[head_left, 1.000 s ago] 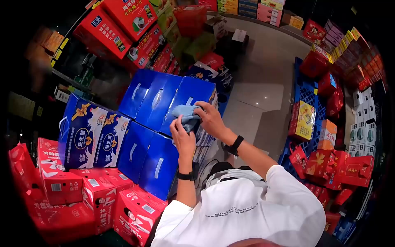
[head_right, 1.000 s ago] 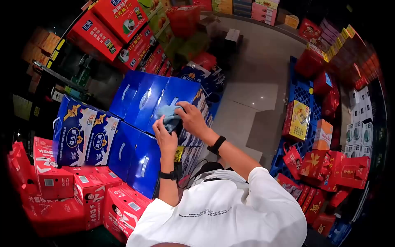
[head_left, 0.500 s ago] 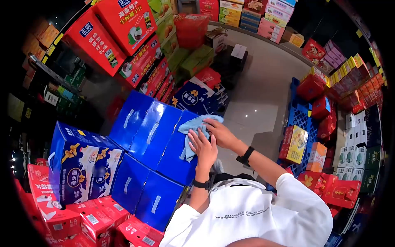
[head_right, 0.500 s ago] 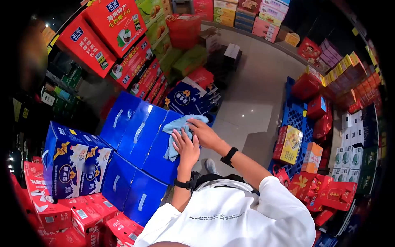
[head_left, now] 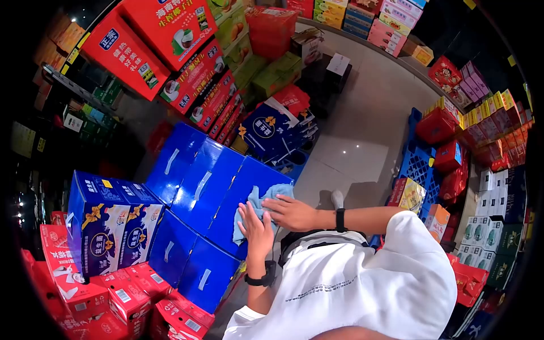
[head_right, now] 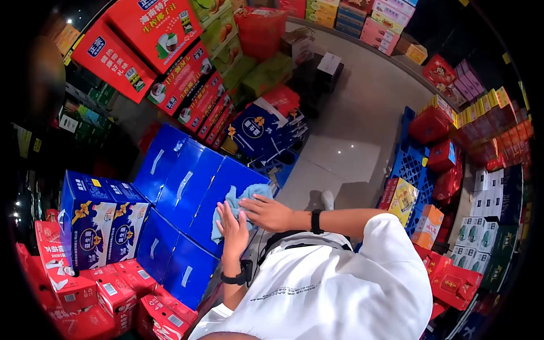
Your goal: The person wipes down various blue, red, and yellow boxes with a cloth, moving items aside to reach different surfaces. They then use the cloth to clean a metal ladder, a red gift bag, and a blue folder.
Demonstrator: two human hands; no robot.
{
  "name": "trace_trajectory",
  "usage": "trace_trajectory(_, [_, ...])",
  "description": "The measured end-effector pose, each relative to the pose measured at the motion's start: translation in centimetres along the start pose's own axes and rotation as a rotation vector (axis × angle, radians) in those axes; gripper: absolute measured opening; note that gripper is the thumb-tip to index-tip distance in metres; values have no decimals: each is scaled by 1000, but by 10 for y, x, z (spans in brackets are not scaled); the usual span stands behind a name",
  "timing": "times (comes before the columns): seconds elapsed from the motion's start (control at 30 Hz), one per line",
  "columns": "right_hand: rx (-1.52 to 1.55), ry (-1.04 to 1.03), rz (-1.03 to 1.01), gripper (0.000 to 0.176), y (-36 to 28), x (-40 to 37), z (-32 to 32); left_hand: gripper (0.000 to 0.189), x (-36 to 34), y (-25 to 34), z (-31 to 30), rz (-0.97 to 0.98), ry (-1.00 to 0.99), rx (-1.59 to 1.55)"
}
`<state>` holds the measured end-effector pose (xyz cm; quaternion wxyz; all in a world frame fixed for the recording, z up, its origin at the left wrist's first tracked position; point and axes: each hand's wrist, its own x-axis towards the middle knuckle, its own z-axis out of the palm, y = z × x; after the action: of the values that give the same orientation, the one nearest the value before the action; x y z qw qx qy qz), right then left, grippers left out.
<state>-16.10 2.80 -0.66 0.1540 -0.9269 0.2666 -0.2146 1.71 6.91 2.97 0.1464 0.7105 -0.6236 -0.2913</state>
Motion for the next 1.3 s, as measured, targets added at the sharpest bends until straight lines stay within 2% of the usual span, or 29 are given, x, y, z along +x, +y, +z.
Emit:
trace_trajectory(0.1, [13,13,-110,49,51,6,-19,65,27,30,30,-48,203,126])
trace_trajectory(0.23, [214,61,-161,48,102,-3,-40,63,58,65,57,-84,276,107])
trace_trajectory(0.3, [329,112,-103,51,108,-22,-32,58,62,77,76,-90,336,123])
trace_trajectory(0.37, [523,-52,38,48,112,-46,-41,52,60,97,94,-91,387,85])
trace_trajectory(0.4, [557,-103,-8,45,122,-56,-45,42,58,106,105,-27,471,86])
trace_trajectory(0.43, [587,-151,-52,41,135,-65,-54,32,64,111,116,147,593,87])
trace_trajectory(0.47, [651,-165,-44,33,145,-74,-62,28,64,116,129,93,589,79])
trace_trajectory(0.5, [588,-129,-44,33,155,-82,-77,26,66,134,135,38,584,68])
trace_trajectory(0.53, [589,-65,-56,33,171,-91,-94,26,73,154,144,91,656,-29])
trace_trajectory(0.6, [589,38,-66,39,201,-109,-127,28,88,181,157,113,613,-127])
trace_trajectory(0.63, [559,-4,-4,42,220,-117,-143,28,99,199,163,156,603,-166])
trace_trajectory(0.7, [444,136,-2,46,259,-135,-174,28,121,242,172,130,404,-305])
trace_trajectory(0.77, [398,191,200,52,298,-152,-214,30,151,286,185,201,258,-210])
trace_trajectory(0.8, [355,274,235,55,317,-160,-236,34,166,304,189,210,117,-200])
trace_trajectory(0.83, [326,325,287,58,342,-168,-246,34,183,322,198,208,122,-203])
trace_trajectory(0.9, [299,331,413,59,384,-183,-262,37,215,353,217,195,-268,-191])
trace_trajectory(0.93, [276,364,419,51,404,-190,-270,40,234,359,236,223,-280,-147])
trace_trajectory(0.97, [278,364,414,51,424,-198,-276,43,254,366,255,250,-294,-103])
trace_trajectory(1.03, [185,160,459,42,463,-220,-292,47,292,396,272,265,-320,-128])
trace_trajectory(1.1, [179,104,471,36,502,-247,-316,52,334,431,286,180,-376,-81])
trace_trajectory(1.13, [156,74,485,35,525,-264,-326,61,357,445,295,222,-365,-85])
trace_trajectory(1.17, [138,47,507,35,546,-280,-337,57,377,460,306,232,-338,-68])
trace_trajectory(1.23, [197,86,570,37,580,-310,-353,51,420,496,321,423,-407,-6])
trace_trajectory(1.3, [353,129,729,34,603,-330,-379,45,451,534,338,518,-476,4])
